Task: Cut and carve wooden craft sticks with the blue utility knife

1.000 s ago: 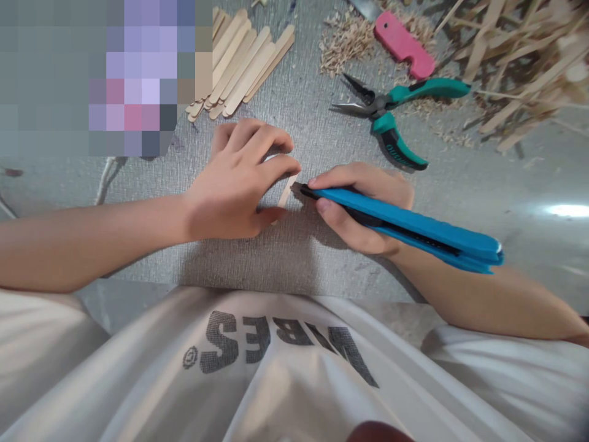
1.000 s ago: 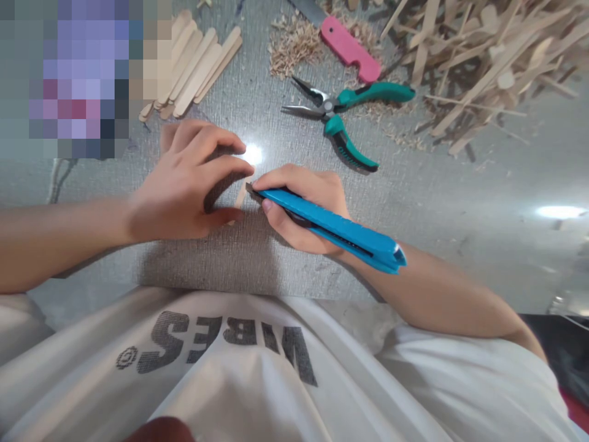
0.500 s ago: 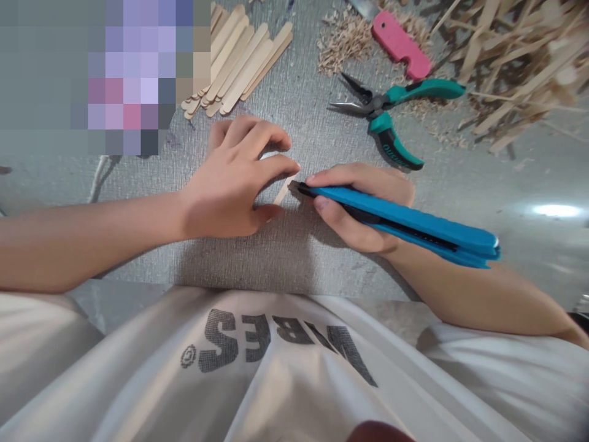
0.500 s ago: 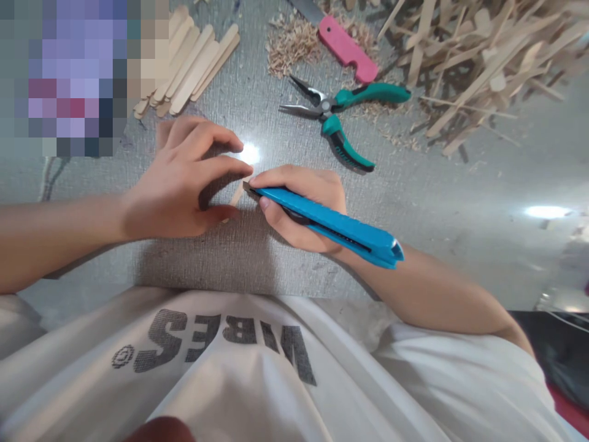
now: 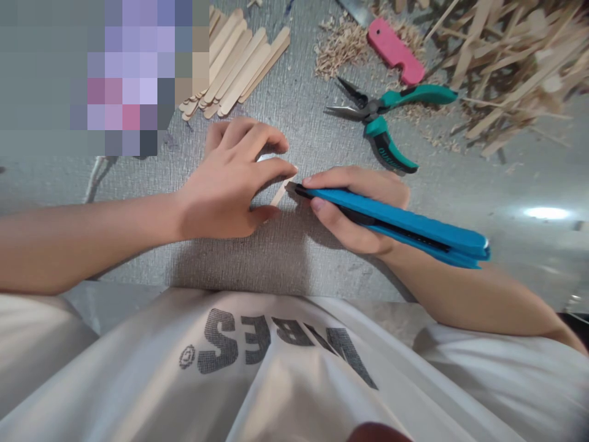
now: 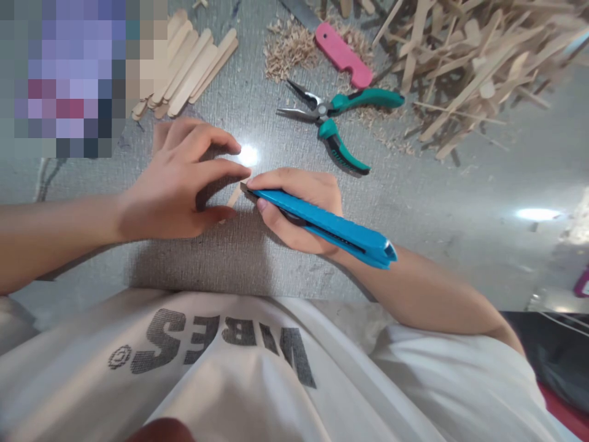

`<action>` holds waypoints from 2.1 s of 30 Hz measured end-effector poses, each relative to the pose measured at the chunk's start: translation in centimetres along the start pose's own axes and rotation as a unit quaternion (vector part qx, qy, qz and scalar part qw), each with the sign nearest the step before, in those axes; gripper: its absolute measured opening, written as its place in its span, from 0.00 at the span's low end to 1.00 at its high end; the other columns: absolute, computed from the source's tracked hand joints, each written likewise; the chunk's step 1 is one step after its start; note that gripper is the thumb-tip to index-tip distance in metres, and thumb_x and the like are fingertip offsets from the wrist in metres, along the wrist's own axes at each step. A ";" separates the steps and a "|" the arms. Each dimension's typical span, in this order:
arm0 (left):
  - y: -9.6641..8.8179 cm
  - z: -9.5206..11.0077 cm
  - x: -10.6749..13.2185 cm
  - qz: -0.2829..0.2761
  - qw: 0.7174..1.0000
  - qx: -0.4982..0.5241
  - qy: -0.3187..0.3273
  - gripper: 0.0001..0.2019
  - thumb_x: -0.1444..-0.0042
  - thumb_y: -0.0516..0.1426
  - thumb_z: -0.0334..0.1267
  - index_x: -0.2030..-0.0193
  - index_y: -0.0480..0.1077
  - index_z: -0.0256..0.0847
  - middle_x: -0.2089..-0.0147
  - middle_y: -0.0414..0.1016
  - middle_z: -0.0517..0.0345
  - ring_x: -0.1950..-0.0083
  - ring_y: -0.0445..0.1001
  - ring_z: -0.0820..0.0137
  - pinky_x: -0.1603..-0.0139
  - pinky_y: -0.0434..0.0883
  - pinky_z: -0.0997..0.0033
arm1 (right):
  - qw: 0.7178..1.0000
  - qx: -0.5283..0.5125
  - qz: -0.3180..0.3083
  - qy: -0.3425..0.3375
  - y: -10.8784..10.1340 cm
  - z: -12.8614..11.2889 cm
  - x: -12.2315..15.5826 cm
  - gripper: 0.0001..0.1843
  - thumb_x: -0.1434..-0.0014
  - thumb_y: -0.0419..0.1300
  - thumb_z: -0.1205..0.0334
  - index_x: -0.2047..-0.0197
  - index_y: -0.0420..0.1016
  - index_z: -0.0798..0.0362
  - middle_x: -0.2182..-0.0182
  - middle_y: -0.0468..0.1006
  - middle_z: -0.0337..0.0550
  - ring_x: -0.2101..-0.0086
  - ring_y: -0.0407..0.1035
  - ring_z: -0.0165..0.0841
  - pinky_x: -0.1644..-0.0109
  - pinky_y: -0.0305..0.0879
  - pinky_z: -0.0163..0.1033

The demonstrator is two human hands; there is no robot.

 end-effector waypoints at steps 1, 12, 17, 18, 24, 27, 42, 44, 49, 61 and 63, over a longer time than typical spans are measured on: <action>0.0 0.0 0.0 -0.002 1.000 0.001 -0.001 0.22 0.30 0.67 0.48 0.31 0.81 0.55 0.20 0.76 0.47 0.20 0.69 0.36 0.21 0.64 0.22 | 1.000 0.001 0.000 -0.002 0.0 0.0 0.0 0.10 0.23 0.70 0.60 0.44 0.92 0.41 0.56 0.96 0.39 0.66 0.87 0.33 0.58 0.85 0.37; 0.2 -0.4 -0.1 0.013 0.999 0.031 0.022 0.23 0.31 0.68 0.51 0.31 0.82 0.53 0.21 0.77 0.44 0.22 0.68 0.32 0.25 0.64 0.21 | 1.000 0.014 0.011 -0.008 0.1 0.1 0.0 0.09 0.24 0.69 0.60 0.46 0.91 0.40 0.60 0.94 0.39 0.68 0.85 0.35 0.61 0.84 0.40; -0.1 0.4 -0.1 0.022 0.999 -0.007 0.032 0.24 0.34 0.67 0.40 0.32 0.84 0.46 0.24 0.79 0.37 0.24 0.73 0.34 0.29 0.68 0.24 | 0.999 0.033 -0.001 -0.030 0.1 -0.3 -0.5 0.10 0.26 0.69 0.62 0.45 0.87 0.40 0.64 0.91 0.36 0.71 0.83 0.34 0.66 0.81 0.40; -0.2 0.6 -0.1 0.023 0.999 -0.015 0.033 0.23 0.34 0.66 0.39 0.32 0.84 0.45 0.24 0.80 0.36 0.25 0.73 0.34 0.30 0.68 0.25 | 0.998 0.040 -0.007 -0.047 0.1 -0.6 -0.6 0.10 0.27 0.68 0.63 0.45 0.86 0.40 0.65 0.91 0.35 0.72 0.83 0.34 0.67 0.80 0.39; -0.2 0.2 -0.4 -0.009 0.999 -0.027 0.033 0.24 0.30 0.68 0.45 0.29 0.83 0.47 0.21 0.76 0.39 0.22 0.70 0.33 0.28 0.67 0.23 | 0.992 0.060 -0.014 -0.107 0.6 -0.8 -1.0 0.10 0.26 0.66 0.64 0.45 0.82 0.39 0.63 0.91 0.34 0.71 0.84 0.32 0.65 0.83 0.36; -0.2 -0.1 -0.6 -0.010 0.999 -0.018 0.037 0.27 0.32 0.70 0.46 0.28 0.83 0.48 0.21 0.75 0.39 0.22 0.68 0.32 0.26 0.66 0.21 | 0.991 0.051 -0.004 -0.123 0.9 -0.3 -0.6 0.08 0.24 0.64 0.60 0.46 0.81 0.39 0.66 0.90 0.33 0.74 0.82 0.32 0.69 0.80 0.37; -0.3 0.2 -0.6 -0.009 1.000 -0.006 0.026 0.29 0.36 0.67 0.43 0.29 0.83 0.48 0.20 0.75 0.42 0.20 0.67 0.35 0.21 0.65 0.20 | 0.986 0.034 -0.035 -0.158 1.6 -0.4 0.1 0.13 0.23 0.62 0.61 0.40 0.79 0.36 0.69 0.86 0.32 0.74 0.81 0.35 0.69 0.80 0.41; -0.3 0.2 -0.6 -0.013 1.000 -0.003 0.011 0.26 0.33 0.66 0.43 0.29 0.83 0.47 0.19 0.75 0.44 0.20 0.67 0.38 0.18 0.64 0.23 | 0.983 0.029 -0.036 -0.178 1.7 -0.5 0.2 0.15 0.25 0.64 0.64 0.39 0.79 0.38 0.69 0.86 0.32 0.74 0.81 0.35 0.69 0.79 0.41; -0.3 0.4 -0.5 -0.006 1.000 0.002 0.011 0.24 0.30 0.66 0.47 0.29 0.83 0.48 0.20 0.75 0.44 0.20 0.67 0.37 0.17 0.64 0.23 | 0.985 0.036 -0.040 -0.164 1.6 -0.2 0.3 0.14 0.23 0.64 0.63 0.40 0.79 0.37 0.68 0.86 0.31 0.74 0.81 0.34 0.67 0.79 0.40; -0.1 0.3 -0.6 -0.016 1.000 0.010 0.000 0.23 0.29 0.64 0.48 0.30 0.83 0.48 0.21 0.75 0.44 0.17 0.65 0.35 0.16 0.61 0.23 | 0.986 0.009 -0.043 -0.163 1.5 -1.1 -0.4 0.15 0.24 0.64 0.66 0.39 0.79 0.39 0.70 0.85 0.32 0.74 0.79 0.33 0.68 0.79 0.39; 0.0 0.4 -0.6 -0.014 1.000 0.006 0.003 0.24 0.30 0.64 0.48 0.31 0.84 0.47 0.21 0.75 0.43 0.18 0.65 0.34 0.17 0.62 0.22 | 0.987 0.015 -0.050 -0.154 1.4 -1.3 -0.6 0.15 0.24 0.63 0.67 0.40 0.79 0.38 0.70 0.85 0.32 0.74 0.81 0.34 0.67 0.80 0.40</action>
Point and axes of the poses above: each hand's wrist, its own x-axis away from the middle knuckle, its own y-axis out of the palm, z = x × y, the point moved 6 cm from there along -x, towards the middle knuckle
